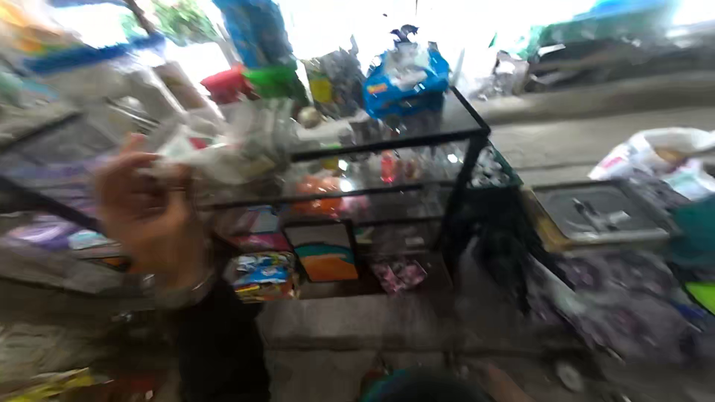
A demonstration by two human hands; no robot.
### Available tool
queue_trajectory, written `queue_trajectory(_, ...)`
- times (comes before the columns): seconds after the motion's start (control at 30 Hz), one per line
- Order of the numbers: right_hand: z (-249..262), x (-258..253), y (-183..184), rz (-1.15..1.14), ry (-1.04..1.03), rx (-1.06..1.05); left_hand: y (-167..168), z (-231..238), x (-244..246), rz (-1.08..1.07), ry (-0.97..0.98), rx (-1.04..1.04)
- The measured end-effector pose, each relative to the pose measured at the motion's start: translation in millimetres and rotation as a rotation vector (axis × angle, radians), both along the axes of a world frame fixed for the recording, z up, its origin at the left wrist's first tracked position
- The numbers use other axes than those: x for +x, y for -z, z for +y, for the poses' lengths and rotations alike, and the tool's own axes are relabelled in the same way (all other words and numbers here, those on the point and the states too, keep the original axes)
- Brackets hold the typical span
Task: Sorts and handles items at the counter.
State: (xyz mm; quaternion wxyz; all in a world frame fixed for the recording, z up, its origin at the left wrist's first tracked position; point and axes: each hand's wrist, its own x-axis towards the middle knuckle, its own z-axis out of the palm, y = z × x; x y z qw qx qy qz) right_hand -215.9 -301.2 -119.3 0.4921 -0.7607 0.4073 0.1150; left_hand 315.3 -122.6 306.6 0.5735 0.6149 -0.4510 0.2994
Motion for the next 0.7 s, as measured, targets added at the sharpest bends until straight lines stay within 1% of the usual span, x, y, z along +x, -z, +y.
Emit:
queue_trajectory(0.03, -13, -6, 4, 0.040, 0.005, -0.040, 8, 10, -7, 0.045, 0.022, 0.003)
queue_trajectory(0.07, -25, -8, -2, 0.071, 0.024, -0.070, 18, 19, -18, 0.111, 0.059, -0.009)
queue_trajectory(0.13, -44, -10, -28, 0.099, 0.083, -0.103, 38, 34, -55, 0.203, 0.100, -0.038)
queue_trajectory(0.17, -50, -12, -38, 0.097, 0.103, -0.108, 47, 39, -76, 0.209, 0.141, -0.012)
queue_trajectory(0.23, -59, -17, -54, 0.106, 0.082, -0.128, 68, 36, -114, 0.176, 0.279, 0.062)
queue_trajectory(0.3, -67, -18, -63, 0.117, 0.027, -0.146, 100, 18, -151, 0.246, 0.436, 0.122)
queue_trajectory(0.33, -71, -18, -65, 0.098, 0.005, -0.155, 122, 6, -169, 0.310, 0.475, 0.154)
queue_trajectory(0.4, -75, -17, -70, 0.044, -0.023, -0.153, 173, -17, -201, 0.441, 0.488, 0.211)
queue_trajectory(0.47, -80, -7, -81, 0.023, -0.027, -0.147, 228, -40, -223, 0.537, 0.474, 0.241)
queue_trajectory(0.53, -86, 5, -91, -0.055, -0.029, -0.191, 276, -61, -233, 0.546, 0.424, 0.305)
queue_trajectory(0.6, -90, 17, -94, -0.177, 0.003, -0.237, 311, -78, -235, 0.520, 0.371, 0.384)
queue_trajectory(0.67, -95, 31, -97, -0.284, 0.027, -0.260, 332, -90, -233, 0.480, 0.316, 0.452)
queue_trajectory(0.7, -96, 38, -100, -0.326, 0.035, -0.260, 338, -94, -233, 0.456, 0.291, 0.470)
